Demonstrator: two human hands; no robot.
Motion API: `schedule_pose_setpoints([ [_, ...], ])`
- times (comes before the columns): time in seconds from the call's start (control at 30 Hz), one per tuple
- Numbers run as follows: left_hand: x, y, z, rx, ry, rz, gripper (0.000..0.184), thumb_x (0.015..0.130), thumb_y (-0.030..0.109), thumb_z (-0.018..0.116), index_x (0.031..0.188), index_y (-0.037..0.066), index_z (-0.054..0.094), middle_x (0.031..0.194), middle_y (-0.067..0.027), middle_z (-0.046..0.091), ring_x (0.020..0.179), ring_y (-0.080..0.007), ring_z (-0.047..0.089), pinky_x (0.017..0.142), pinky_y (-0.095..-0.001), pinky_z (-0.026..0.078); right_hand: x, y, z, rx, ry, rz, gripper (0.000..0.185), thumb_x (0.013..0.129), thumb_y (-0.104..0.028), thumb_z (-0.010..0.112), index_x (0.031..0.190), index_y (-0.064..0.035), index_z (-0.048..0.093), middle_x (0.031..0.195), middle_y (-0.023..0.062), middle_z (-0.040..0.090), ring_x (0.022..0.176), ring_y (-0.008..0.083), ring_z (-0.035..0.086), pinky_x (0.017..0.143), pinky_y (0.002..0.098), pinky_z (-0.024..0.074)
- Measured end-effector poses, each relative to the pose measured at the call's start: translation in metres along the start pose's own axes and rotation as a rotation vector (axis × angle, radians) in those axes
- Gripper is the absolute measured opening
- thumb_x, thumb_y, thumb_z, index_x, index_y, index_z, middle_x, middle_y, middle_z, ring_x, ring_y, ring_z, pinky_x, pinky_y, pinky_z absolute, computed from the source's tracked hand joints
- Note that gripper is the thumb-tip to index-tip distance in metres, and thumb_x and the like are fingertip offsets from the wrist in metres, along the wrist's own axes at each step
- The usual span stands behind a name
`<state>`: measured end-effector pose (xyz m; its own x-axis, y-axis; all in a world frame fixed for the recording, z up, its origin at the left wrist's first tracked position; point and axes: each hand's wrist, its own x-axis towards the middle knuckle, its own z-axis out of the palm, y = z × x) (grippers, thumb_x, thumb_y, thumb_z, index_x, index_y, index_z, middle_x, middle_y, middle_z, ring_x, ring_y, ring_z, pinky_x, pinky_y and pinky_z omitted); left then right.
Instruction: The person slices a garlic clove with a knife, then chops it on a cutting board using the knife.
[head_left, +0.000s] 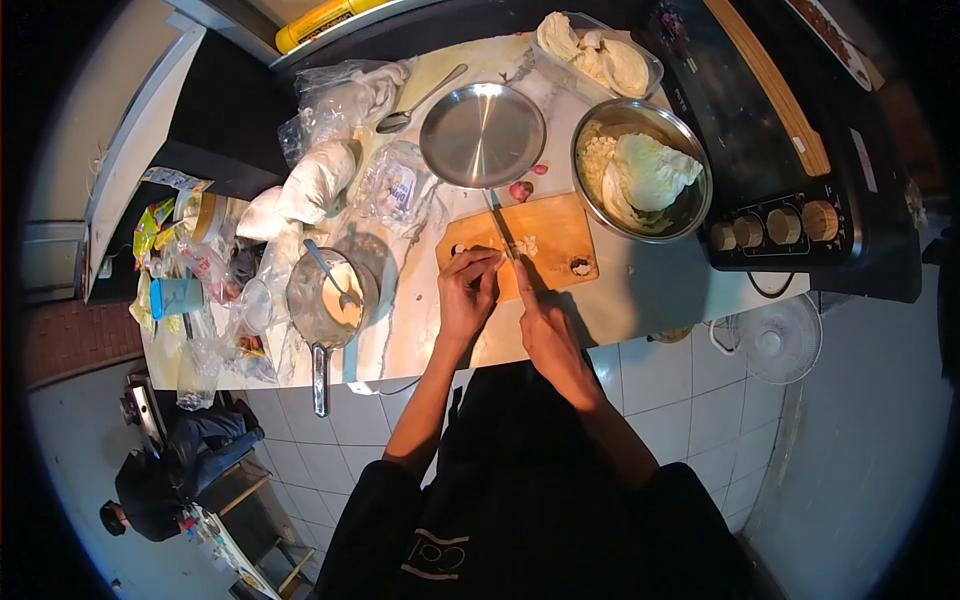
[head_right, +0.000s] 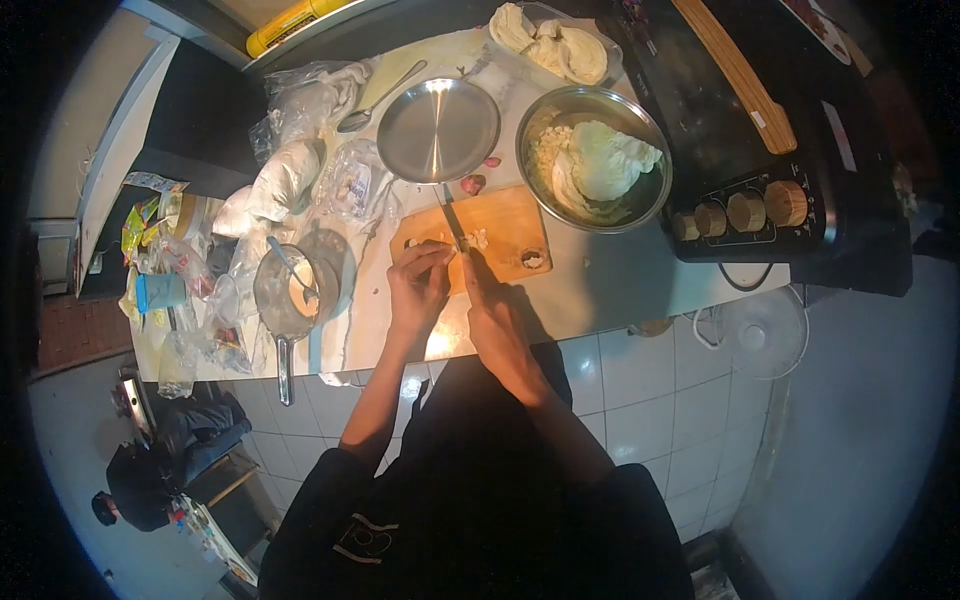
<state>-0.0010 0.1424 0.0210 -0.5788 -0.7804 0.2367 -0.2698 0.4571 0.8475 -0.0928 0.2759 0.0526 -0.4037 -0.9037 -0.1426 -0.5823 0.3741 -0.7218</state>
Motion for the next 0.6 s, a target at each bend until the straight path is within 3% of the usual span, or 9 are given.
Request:
schedule_pose_setpoints([
  [0.13, 0.000, 0.000, -0.001, 0.023, 0.006, 0.026, 0.017, 0.081, -0.004, 0.065, 0.094, 0.000, 0.075, 0.097, -0.0144, 0.071, 0.087, -0.0306, 0.067, 0.079, -0.0366, 0.052, 0.002, 0.008, 0.006, 0.040, 0.052, -0.052, 0.084, 0.078, 0.011, 0.053, 0.154, -0.0077, 0.024, 0.089, 0.0319, 0.060, 0.072, 0.0454, 0.062, 0.065, 0.0510, 0.0502],
  [0.2, 0.000, -0.001, 0.001, -0.006, 0.012, 0.004, 0.017, 0.081, -0.004, 0.065, 0.094, 0.000, 0.075, 0.096, -0.0141, 0.071, 0.086, -0.0303, 0.067, 0.079, -0.0366, 0.052, 0.004, 0.009, 0.009, 0.156, 0.069, -0.019, 0.079, 0.087, 0.006, 0.049, 0.157, -0.0142, 0.018, 0.064, 0.0293, 0.052, 0.059, 0.0466, 0.054, 0.057, 0.0505, 0.0425],
  [0.33, -0.002, -0.003, 0.004, -0.045, 0.017, -0.030, 0.017, 0.081, -0.004, 0.066, 0.094, 0.000, 0.075, 0.095, -0.0137, 0.071, 0.086, -0.0300, 0.067, 0.079, -0.0363, 0.051, 0.010, 0.008, 0.010, 0.139, 0.123, -0.102, 0.085, 0.080, 0.012, 0.051, 0.156, -0.0102, 0.021, 0.080, 0.0303, 0.059, 0.066, 0.0430, 0.060, 0.063, 0.0506, 0.0486],
  [0.4, -0.003, -0.004, 0.005, -0.065, 0.027, -0.043, 0.016, 0.080, -0.004, 0.066, 0.093, 0.000, 0.075, 0.094, -0.0136, 0.071, 0.085, -0.0298, 0.067, 0.078, -0.0363, 0.051, 0.008, 0.003, 0.007, 0.154, -0.002, 0.022, 0.085, 0.081, 0.011, 0.050, 0.157, -0.0116, 0.018, 0.074, 0.0292, 0.058, 0.062, 0.0418, 0.059, 0.061, 0.0504, 0.0478],
  [0.5, -0.003, -0.005, 0.005, -0.053, 0.038, -0.008, 0.017, 0.079, -0.004, 0.066, 0.093, 0.000, 0.075, 0.094, -0.0133, 0.071, 0.084, -0.0297, 0.066, 0.078, -0.0365, 0.051, 0.008, 0.004, 0.012, 0.163, 0.052, -0.021, 0.079, 0.088, 0.006, 0.048, 0.157, -0.0147, 0.016, 0.063, 0.0286, 0.051, 0.058, 0.0460, 0.053, 0.057, 0.0489, 0.0432],
  [0.6, -0.004, -0.005, 0.006, -0.072, 0.038, -0.025, 0.017, 0.078, -0.005, 0.066, 0.092, 0.000, 0.075, 0.094, -0.0132, 0.071, 0.084, -0.0297, 0.066, 0.078, -0.0365, 0.050, 0.009, 0.003, 0.014, 0.156, 0.023, 0.033, 0.080, 0.087, 0.006, 0.048, 0.157, -0.0139, 0.014, 0.063, 0.0279, 0.052, 0.056, 0.0448, 0.053, 0.056, 0.0483, 0.0433],
])
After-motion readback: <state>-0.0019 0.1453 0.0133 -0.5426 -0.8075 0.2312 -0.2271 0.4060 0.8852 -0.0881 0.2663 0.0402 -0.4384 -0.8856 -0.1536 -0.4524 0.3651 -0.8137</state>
